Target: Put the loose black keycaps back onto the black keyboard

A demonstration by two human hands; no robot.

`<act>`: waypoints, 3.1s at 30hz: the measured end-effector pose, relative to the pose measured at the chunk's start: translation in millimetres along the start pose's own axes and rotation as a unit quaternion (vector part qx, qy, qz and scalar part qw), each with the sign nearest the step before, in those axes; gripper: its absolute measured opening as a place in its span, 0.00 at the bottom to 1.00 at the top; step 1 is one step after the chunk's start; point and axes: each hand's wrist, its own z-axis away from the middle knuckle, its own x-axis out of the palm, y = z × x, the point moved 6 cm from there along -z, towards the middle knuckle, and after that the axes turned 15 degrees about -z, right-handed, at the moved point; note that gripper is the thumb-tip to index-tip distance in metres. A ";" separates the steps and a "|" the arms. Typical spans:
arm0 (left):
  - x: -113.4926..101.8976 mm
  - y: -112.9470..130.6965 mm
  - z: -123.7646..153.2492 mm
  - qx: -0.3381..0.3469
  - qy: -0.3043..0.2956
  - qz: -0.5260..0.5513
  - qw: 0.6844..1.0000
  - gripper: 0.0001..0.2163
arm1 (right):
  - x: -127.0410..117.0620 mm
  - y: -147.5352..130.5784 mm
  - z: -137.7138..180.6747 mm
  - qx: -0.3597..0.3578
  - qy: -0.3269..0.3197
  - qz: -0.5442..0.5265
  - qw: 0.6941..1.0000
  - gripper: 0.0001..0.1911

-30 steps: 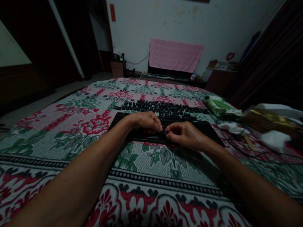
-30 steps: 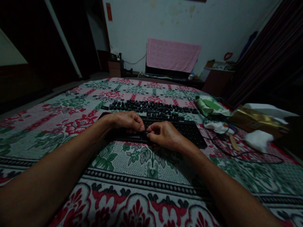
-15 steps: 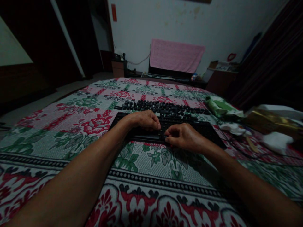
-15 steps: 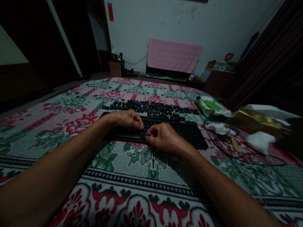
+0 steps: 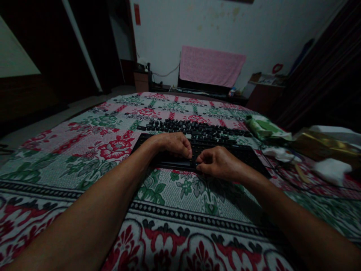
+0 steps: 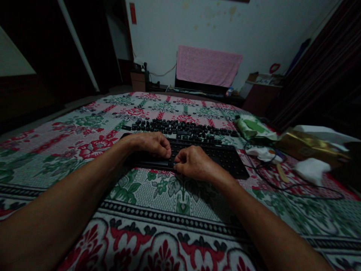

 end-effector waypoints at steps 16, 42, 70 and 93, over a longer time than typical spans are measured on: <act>6.0 5.0 -8.5 -0.038 0.000 -0.082 0.996 0.14 | 1.7 6.7 -2.3 0.002 -0.009 -0.023 1.000 0.08; 7.6 10.1 -6.4 -0.033 0.001 -0.092 0.995 0.11 | 3.5 6.2 -0.4 -0.017 -0.055 -0.041 0.997 0.11; -26.0 -3.2 -4.0 -0.044 0.252 -0.182 0.949 0.11 | -8.0 7.0 -1.7 -0.096 0.017 -0.007 0.995 0.12; -27.8 -17.8 -10.8 -0.075 0.294 -0.197 0.932 0.11 | -40.7 34.6 -113.1 -0.059 0.058 0.232 0.969 0.11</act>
